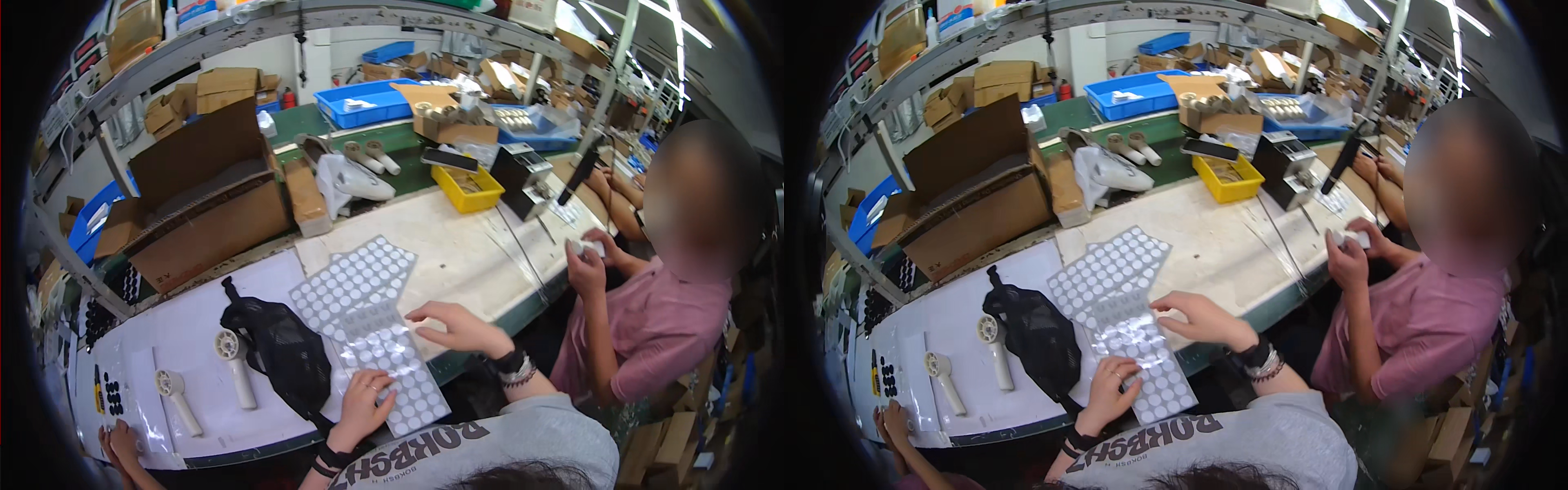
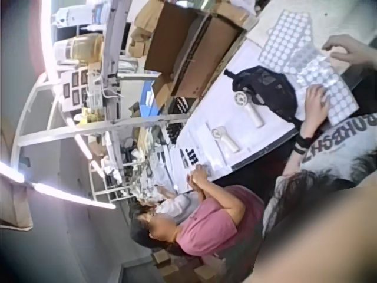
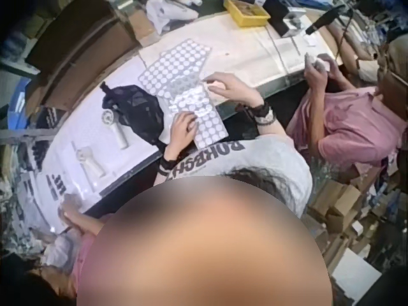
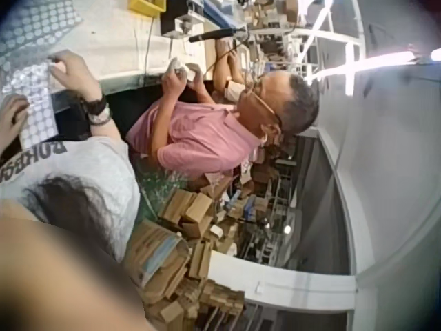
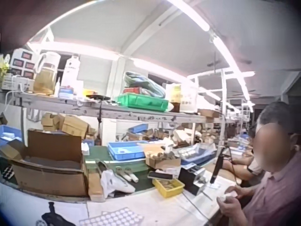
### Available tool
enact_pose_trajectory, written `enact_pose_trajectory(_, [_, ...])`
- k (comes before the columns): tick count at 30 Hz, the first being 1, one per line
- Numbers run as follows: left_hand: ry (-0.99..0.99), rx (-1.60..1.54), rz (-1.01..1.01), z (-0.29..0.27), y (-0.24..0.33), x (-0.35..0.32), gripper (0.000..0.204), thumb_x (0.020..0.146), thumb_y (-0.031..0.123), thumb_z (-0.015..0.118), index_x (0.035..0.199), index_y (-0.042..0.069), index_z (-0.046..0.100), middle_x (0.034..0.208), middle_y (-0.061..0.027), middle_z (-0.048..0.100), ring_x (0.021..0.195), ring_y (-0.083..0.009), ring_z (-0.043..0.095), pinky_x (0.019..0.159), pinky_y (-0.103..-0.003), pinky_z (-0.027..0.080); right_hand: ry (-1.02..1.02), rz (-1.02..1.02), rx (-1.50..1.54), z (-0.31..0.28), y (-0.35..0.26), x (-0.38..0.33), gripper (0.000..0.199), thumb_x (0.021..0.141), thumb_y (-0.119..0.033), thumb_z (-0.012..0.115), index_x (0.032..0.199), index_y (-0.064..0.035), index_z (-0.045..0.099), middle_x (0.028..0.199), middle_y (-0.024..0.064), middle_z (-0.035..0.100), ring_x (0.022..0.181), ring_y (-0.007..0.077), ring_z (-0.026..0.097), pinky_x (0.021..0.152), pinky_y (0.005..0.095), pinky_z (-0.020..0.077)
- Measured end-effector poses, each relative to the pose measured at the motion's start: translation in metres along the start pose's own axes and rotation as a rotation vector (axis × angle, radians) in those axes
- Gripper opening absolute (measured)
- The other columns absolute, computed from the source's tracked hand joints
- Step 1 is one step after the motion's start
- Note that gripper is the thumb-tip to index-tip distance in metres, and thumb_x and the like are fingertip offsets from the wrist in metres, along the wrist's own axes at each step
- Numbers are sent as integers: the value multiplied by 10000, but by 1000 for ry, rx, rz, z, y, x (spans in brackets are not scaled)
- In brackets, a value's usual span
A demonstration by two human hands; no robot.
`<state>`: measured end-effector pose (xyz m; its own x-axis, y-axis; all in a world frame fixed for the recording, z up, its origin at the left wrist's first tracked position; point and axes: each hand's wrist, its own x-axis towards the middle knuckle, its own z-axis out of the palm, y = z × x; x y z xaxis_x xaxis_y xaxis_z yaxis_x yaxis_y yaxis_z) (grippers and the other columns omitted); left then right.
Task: Apply small circular stickers from a sheet onto the plastic components of handheld fan housings.
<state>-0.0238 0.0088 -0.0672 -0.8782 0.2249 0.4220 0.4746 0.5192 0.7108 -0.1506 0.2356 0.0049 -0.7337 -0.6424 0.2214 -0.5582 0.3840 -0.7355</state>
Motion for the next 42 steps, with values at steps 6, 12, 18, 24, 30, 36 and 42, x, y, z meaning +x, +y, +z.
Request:
enact_pose_trajectory(6, [6,60,33,-1,-2,1,189,731,55,668,915,36,629,970,-120,616,943,-314,557,829,-383,447,503,4,-164,74,34,-46,98,837,-59,610,912,-27,664,832,113,636,745,248,626,648,305,502])
enact_pose_trajectory(12, [19,53,44,4,4,7,164,746,26,649,908,28,626,951,-116,619,923,-302,561,807,-364,449,580,55,-14,70,38,-51,90,818,-76,606,880,-38,660,802,109,643,718,267,614,654,335,499])
enact_pose_trajectory(18, [31,46,30,4,4,-4,163,744,24,655,902,22,616,951,-127,607,913,-312,558,803,-373,458,569,18,-18,74,38,-49,98,823,-81,601,886,-38,662,809,106,651,717,261,619,648,333,504])
enact_pose_trajectory(24, [32,50,49,3,6,-2,139,761,24,642,898,22,621,938,-118,618,903,-294,561,778,-355,454,553,42,-37,73,39,-49,96,834,-63,614,906,-41,673,824,108,650,702,237,631,625,302,510])
enact_pose_trajectory(30, [29,39,32,0,4,3,150,757,21,642,905,22,617,931,-119,612,902,-295,558,777,-360,453,538,53,-53,73,39,-45,90,834,-57,615,901,-41,673,818,107,646,710,235,631,624,300,510])
enact_pose_trajectory(36, [23,38,24,-1,8,2,161,754,20,643,912,21,615,931,-120,609,904,-300,557,779,-363,453,525,54,-62,73,36,-45,83,831,-46,612,892,-38,668,815,104,640,716,238,623,621,300,507])
enact_pose_trajectory(42, [13,36,15,0,8,4,162,752,22,646,911,20,614,939,-124,608,907,-307,556,787,-368,452,536,30,-69,73,36,-45,75,814,-54,614,879,-46,649,805,99,632,722,263,609,623,343,495])
